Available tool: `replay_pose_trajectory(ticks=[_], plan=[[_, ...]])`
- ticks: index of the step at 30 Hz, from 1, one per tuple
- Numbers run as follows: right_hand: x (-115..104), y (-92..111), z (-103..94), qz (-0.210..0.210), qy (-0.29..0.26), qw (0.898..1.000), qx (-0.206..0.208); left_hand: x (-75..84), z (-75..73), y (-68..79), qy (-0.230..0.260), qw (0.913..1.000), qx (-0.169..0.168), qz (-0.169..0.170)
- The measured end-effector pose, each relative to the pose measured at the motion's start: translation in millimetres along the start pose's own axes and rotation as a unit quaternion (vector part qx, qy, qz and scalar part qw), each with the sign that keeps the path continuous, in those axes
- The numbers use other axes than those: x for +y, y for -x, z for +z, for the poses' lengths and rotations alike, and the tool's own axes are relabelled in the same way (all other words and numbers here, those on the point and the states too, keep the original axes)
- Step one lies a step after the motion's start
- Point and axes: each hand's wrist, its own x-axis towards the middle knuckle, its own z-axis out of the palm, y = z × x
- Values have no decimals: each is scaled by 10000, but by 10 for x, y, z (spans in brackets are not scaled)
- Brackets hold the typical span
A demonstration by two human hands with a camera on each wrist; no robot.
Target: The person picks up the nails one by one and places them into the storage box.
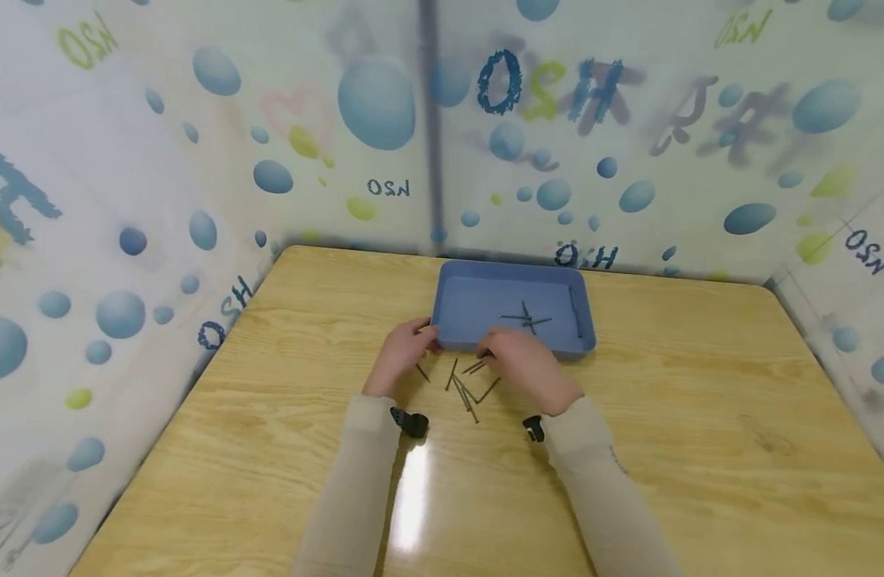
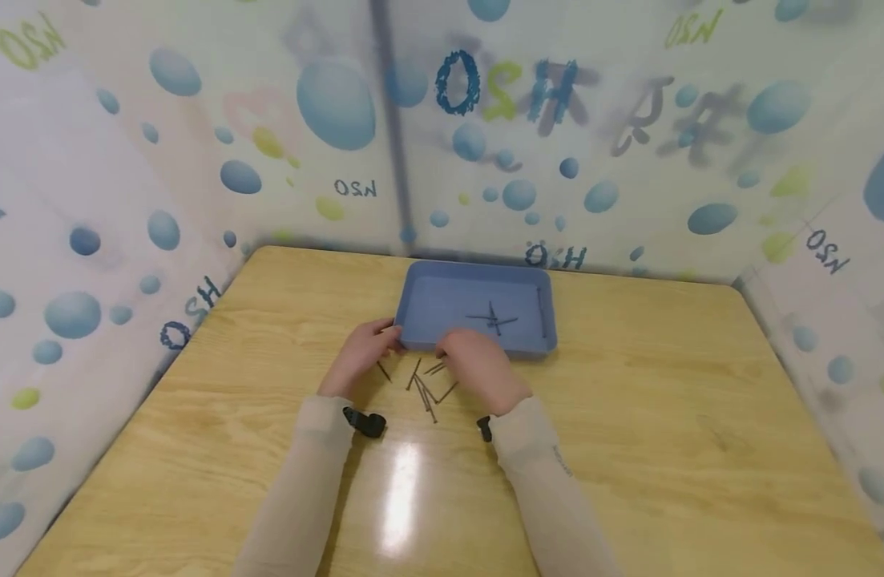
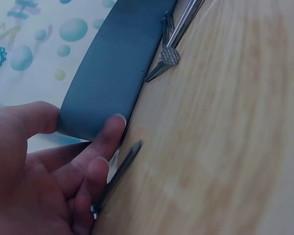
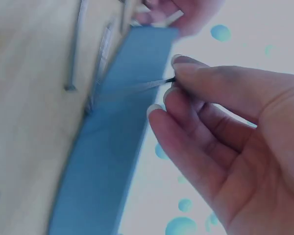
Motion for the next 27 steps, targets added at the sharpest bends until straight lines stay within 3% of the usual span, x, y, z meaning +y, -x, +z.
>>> replay_pose_trajectory(ticks=[5,8,13,17,22,27], plan=[[143,111,-173,279,-768,9960,356,1,48,6,83,9999,-59,22],[274,155,-250,595,-1506,9856,481,-3,58,-2,101,9999,34,-9],[492,197,-310,1005,-2774,9513,895,21,41,22,121,9999,34,-28],[600,194,-245,1111,-3604,9194,1114,4,29,64,112,9999,19,-32],[663,183,-174,1177,-4026,8980,1327,-2,25,71,98,9999,48,-10],[735,195,-157,1315,-4062,8927,1443,28,52,33,133,9999,53,59]])
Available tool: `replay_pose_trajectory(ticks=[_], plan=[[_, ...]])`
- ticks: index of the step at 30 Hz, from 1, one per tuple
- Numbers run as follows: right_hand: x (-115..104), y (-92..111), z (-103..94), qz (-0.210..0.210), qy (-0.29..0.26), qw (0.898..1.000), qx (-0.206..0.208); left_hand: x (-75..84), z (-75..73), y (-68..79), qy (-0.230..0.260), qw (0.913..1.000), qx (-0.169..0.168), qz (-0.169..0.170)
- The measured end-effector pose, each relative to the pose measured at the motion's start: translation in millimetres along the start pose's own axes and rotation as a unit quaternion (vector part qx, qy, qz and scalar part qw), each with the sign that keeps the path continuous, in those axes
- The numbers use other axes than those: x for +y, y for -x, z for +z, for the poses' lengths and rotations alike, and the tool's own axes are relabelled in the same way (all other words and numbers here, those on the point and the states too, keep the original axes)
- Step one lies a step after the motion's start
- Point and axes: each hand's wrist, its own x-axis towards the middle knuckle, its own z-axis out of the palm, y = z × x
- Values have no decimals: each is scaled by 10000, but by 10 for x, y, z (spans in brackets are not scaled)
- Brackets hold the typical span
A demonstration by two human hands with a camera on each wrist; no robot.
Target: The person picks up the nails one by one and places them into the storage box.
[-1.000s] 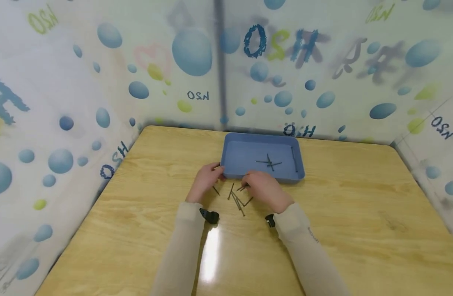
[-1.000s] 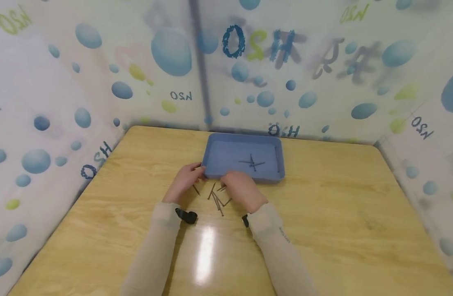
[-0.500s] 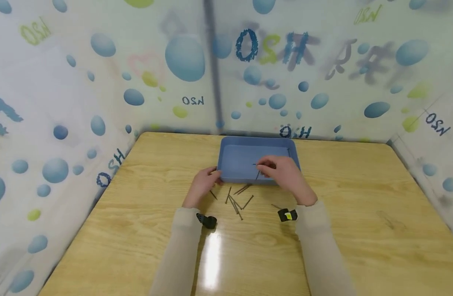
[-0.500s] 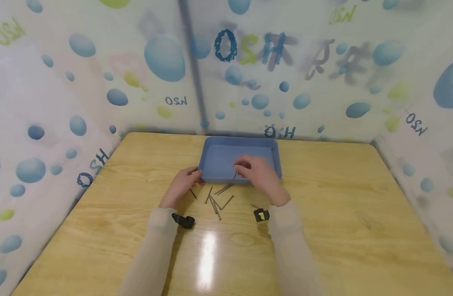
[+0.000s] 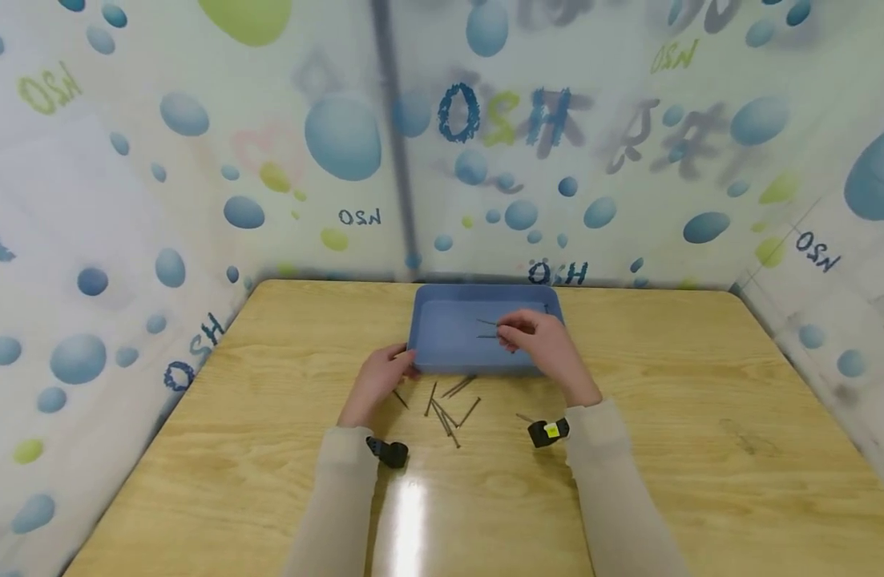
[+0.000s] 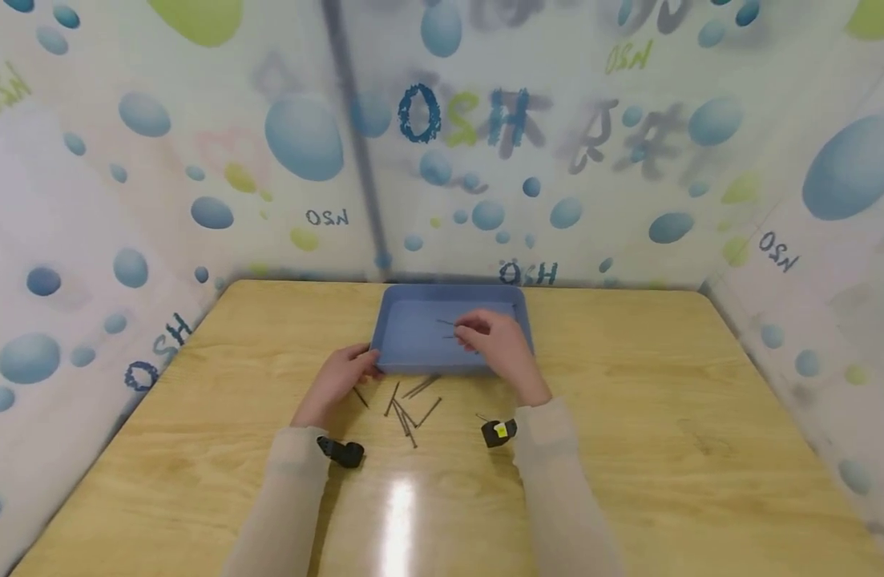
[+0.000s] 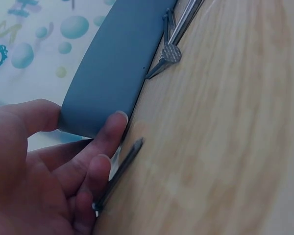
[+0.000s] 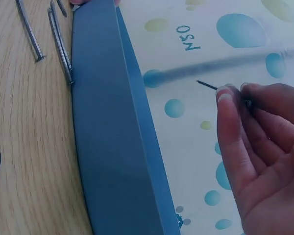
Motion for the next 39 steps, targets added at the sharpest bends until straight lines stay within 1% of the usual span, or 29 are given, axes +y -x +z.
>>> replay_pose_trajectory(ticks=[4,7,12,16,22,25,27,32,39], plan=[[43,-24,-1,111,192,9997,102,-16,-10,18,46,10000,-20,-62],[59,-51,-34,265,525,9981,171,1,-14,23,91,9999,-12,-88],[40,-90,-90,488,981,9940,45,23,-25,10,120,9999,-2,-118],[52,-120,-124,499,1334,9897,-132,48,-35,0,125,9999,-48,-60],[118,-152,-126,476,1876,9805,-353,33,-39,14,175,9998,-72,-80],[151,-144,-105,555,2160,9739,-415,3,-29,16,156,9998,-75,-95],[166,-132,-89,538,2391,9682,-502,-8,-20,19,155,9998,-67,-109],[167,-125,-45,502,2615,9611,-728,-11,-14,32,183,9997,-66,-146],[154,-144,-14,796,2641,9565,-951,0,-26,16,142,9998,-5,-133]])
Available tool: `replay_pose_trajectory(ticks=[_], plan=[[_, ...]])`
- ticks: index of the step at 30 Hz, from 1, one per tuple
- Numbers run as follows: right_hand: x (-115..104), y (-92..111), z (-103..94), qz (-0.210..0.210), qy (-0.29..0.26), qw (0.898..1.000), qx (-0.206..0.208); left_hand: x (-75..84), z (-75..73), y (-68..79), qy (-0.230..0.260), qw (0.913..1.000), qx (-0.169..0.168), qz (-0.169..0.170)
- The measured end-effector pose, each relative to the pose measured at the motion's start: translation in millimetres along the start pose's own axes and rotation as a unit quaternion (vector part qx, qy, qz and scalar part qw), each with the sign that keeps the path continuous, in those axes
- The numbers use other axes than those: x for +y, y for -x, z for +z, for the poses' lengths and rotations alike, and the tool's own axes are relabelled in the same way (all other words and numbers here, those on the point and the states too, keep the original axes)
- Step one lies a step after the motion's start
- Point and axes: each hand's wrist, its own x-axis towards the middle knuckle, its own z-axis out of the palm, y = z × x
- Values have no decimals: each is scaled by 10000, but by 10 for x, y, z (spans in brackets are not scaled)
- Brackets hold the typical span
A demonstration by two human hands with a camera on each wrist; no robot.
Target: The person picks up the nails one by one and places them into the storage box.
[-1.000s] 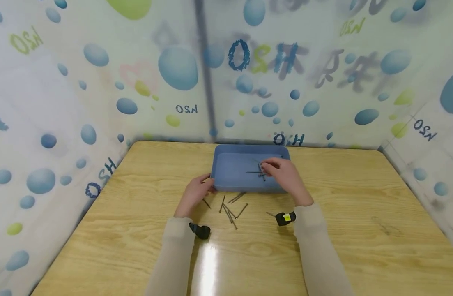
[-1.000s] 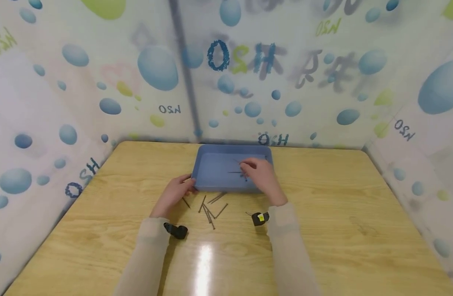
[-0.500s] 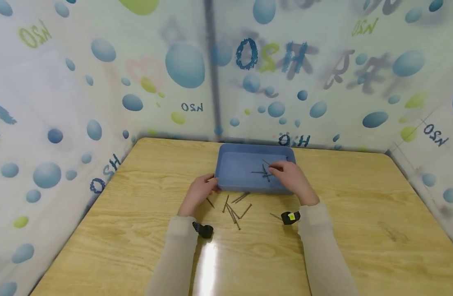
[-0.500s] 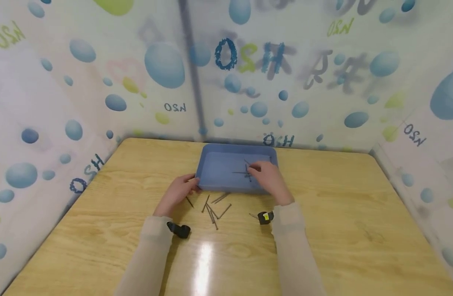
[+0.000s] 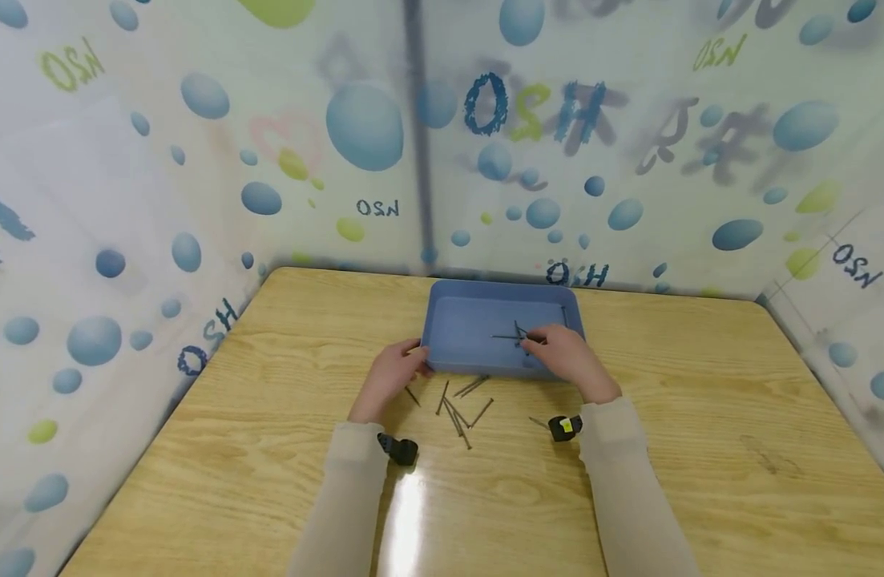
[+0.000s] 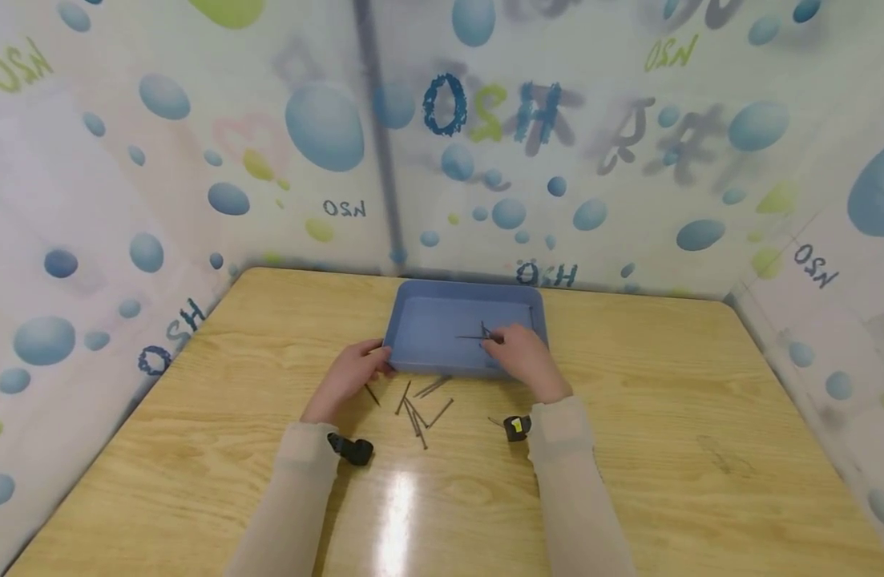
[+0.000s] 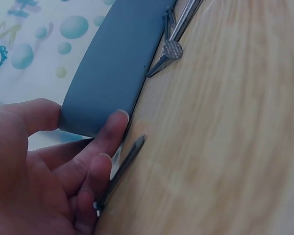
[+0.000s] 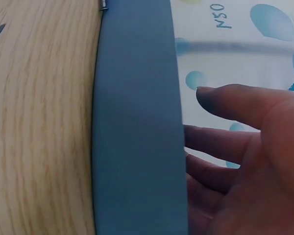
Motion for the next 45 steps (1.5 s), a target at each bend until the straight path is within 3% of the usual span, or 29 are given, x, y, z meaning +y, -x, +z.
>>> replay_pose_trajectory(ticks=[32,45], plan=[[95,-26,27,120,385,9991,-92,-3,-6,0,-112,9999,-51,16],[114,-1,-2,77,260,9995,181,-11,-8,-19,-128,9999,-50,0]])
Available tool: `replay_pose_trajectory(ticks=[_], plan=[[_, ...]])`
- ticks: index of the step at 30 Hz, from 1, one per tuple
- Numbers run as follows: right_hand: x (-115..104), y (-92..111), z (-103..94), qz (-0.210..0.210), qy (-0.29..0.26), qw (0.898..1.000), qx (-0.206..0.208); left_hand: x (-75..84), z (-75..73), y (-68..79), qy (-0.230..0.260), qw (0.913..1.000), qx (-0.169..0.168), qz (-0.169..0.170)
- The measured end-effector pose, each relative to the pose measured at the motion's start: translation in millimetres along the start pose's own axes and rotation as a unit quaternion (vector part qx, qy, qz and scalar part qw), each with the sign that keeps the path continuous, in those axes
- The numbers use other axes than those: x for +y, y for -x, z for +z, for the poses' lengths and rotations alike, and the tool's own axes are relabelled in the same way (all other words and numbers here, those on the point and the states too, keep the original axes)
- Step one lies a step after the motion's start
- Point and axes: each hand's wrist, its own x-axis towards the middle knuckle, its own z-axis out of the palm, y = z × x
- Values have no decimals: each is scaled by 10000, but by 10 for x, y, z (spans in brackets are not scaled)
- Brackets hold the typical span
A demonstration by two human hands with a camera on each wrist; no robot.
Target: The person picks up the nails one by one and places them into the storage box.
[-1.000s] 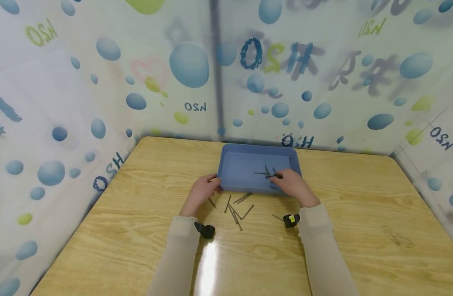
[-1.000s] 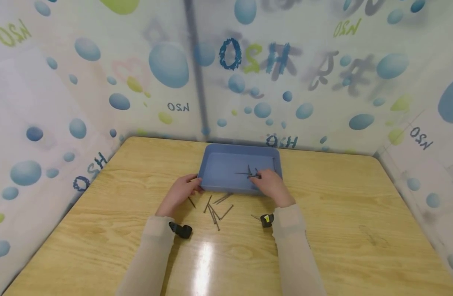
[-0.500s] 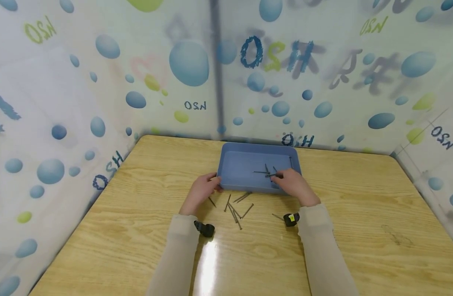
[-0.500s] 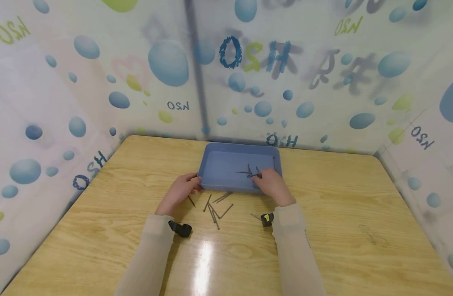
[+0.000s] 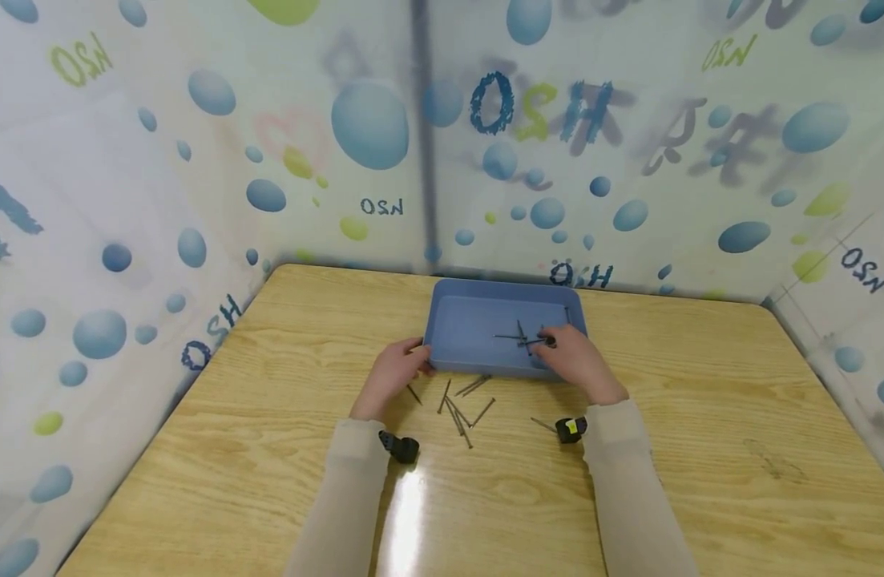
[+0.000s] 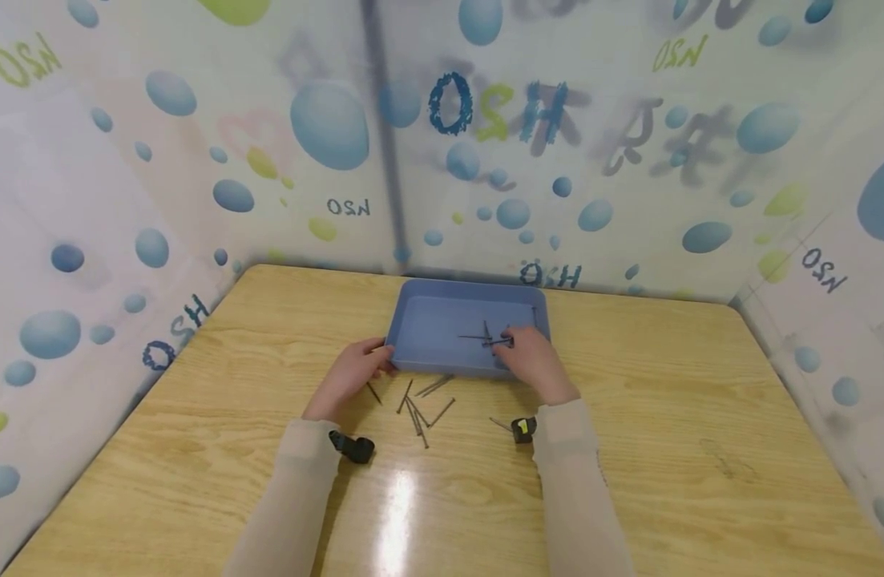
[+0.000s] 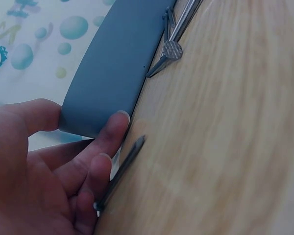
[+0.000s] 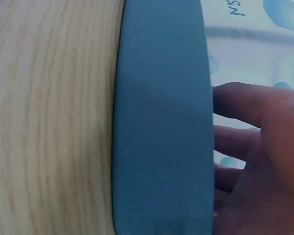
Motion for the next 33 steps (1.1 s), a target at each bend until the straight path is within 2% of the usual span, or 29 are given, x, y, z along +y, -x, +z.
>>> replay_pose_trajectory(ticks=[7,17,21,25,33], plan=[[19,2,-80,-201,-127,9994,257,22,-46,-23,8,10000,60,12],[-107,154,-287,-262,-85,9985,469,45,-99,-24,-166,9999,37,8],[-155,212,-342,-265,-150,9984,470,28,-72,-27,-158,9999,1,43],[-206,272,-355,-454,-261,9977,439,-36,-10,-25,-66,9999,-98,98],[-402,398,-430,-851,-134,9950,508,-53,6,-28,53,10000,24,72]])
